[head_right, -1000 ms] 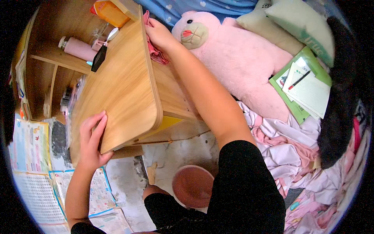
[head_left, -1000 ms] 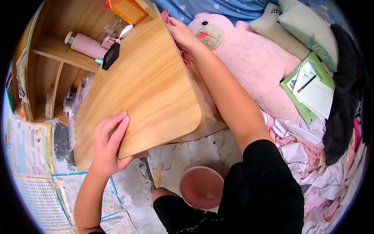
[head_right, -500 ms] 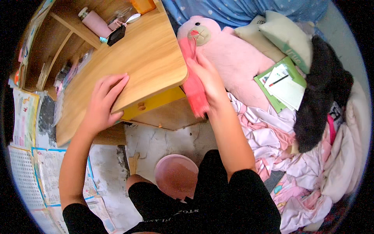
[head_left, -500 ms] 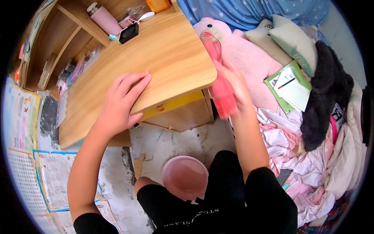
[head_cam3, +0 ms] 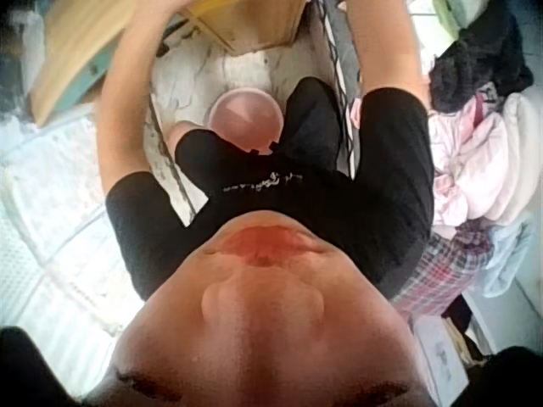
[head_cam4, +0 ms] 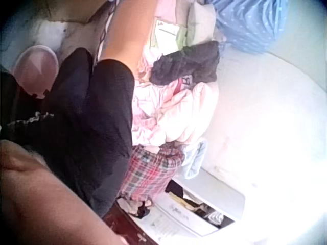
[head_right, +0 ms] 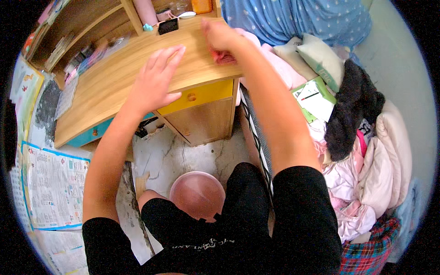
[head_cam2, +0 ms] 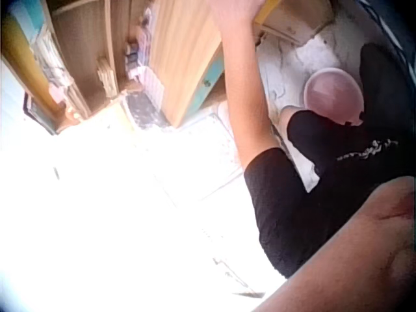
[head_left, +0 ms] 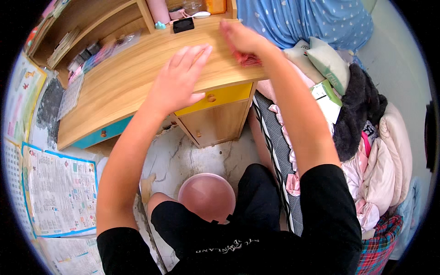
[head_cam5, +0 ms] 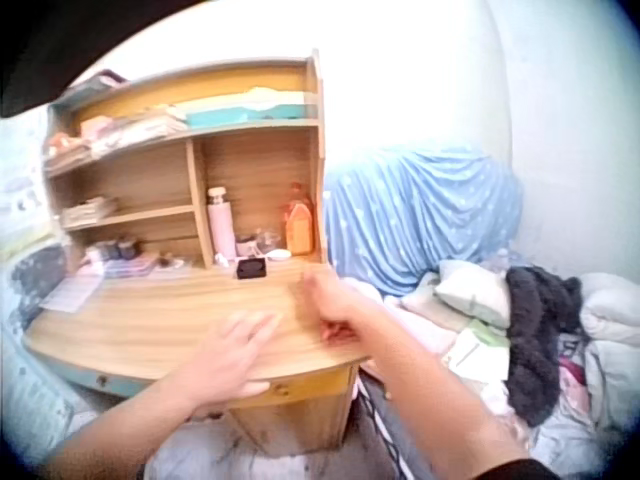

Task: The person washes and wrings a cloth in a basin of water, then wipes the top and side surfaces of a wooden desk and the front of a yellow drawer.

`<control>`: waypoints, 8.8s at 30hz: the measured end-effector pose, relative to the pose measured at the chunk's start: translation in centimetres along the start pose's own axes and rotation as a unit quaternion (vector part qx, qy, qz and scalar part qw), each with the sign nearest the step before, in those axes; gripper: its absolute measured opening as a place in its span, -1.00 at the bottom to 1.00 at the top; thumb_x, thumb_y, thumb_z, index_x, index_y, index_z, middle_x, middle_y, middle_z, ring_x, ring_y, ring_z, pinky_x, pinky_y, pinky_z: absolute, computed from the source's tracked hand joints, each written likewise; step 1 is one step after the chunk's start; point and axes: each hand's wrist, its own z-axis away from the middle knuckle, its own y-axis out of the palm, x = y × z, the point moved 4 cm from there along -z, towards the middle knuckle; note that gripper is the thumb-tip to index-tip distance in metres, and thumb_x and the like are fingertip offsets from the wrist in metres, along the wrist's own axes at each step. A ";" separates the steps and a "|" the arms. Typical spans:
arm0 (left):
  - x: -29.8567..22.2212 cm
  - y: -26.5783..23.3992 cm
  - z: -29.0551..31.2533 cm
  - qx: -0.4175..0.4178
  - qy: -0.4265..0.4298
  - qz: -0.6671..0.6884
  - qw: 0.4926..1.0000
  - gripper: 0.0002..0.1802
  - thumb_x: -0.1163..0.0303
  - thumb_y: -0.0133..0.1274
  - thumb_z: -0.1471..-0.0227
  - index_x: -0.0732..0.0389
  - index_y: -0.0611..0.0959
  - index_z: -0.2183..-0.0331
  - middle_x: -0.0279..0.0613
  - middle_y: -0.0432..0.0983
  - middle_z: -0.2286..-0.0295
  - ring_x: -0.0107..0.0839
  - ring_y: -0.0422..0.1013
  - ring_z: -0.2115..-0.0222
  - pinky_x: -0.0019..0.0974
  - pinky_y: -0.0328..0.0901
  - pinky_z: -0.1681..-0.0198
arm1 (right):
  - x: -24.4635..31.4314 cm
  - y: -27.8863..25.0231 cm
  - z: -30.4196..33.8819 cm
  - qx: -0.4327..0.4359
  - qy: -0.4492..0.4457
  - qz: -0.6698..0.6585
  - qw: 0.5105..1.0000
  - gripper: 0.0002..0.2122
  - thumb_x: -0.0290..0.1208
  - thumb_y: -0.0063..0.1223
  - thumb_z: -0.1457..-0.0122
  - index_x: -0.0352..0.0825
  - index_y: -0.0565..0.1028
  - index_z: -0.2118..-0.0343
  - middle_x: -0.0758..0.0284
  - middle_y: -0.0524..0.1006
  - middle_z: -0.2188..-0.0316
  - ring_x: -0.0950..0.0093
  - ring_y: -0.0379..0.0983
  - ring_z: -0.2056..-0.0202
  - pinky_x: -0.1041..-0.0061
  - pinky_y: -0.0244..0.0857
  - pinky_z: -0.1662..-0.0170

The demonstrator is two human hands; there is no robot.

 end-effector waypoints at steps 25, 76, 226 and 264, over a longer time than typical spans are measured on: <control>11.3 -8.1 21.9 -0.039 -0.185 -0.121 0.974 0.02 0.30 0.44 0.03 0.19 0.34 -0.40 0.00 0.34 -0.34 0.02 0.28 -0.34 -0.02 0.26 -0.36 | 11.9 2.8 15.1 -0.059 -0.271 0.267 0.923 -0.20 -0.47 0.38 -0.02 -0.22 0.31 -0.38 0.12 0.38 -0.39 0.11 0.35 -0.35 0.16 0.29 -0.39; 12.0 -5.8 22.4 -0.032 -0.205 -0.197 0.958 0.12 0.70 0.36 0.23 0.15 0.36 -0.41 -0.15 0.35 -0.36 -0.22 0.39 -0.31 -0.22 0.44 -0.22 | 0.5 -1.1 17.5 -0.225 -0.254 0.287 0.896 -0.51 -0.41 0.19 -0.23 -0.17 0.44 -0.24 0.26 0.59 -0.20 0.20 0.58 -0.11 0.28 0.53 -0.14; 9.8 -3.8 14.1 0.003 -0.138 -0.195 0.971 -0.55 0.16 -0.18 -0.43 0.19 0.72 0.01 -0.02 0.54 -0.09 0.06 0.33 -0.17 0.03 0.17 -0.29 | -12.1 21.1 19.1 -0.314 0.040 -0.449 0.836 -0.31 -0.39 0.26 -0.34 -0.43 0.16 -0.43 0.15 0.44 -0.26 0.36 0.38 -0.26 0.34 0.21 -0.37; 9.9 -4.2 14.7 0.016 -0.169 -0.213 0.962 -0.51 0.14 -0.25 -0.45 0.18 0.70 -0.02 0.01 0.56 -0.05 0.02 0.40 -0.12 -0.01 0.17 -0.29 | -2.1 21.2 21.7 -0.446 -0.145 0.101 0.878 -0.49 -0.52 0.29 -0.03 -0.08 0.66 -0.12 0.29 0.45 -0.18 0.16 0.36 -0.23 0.18 0.41 -0.26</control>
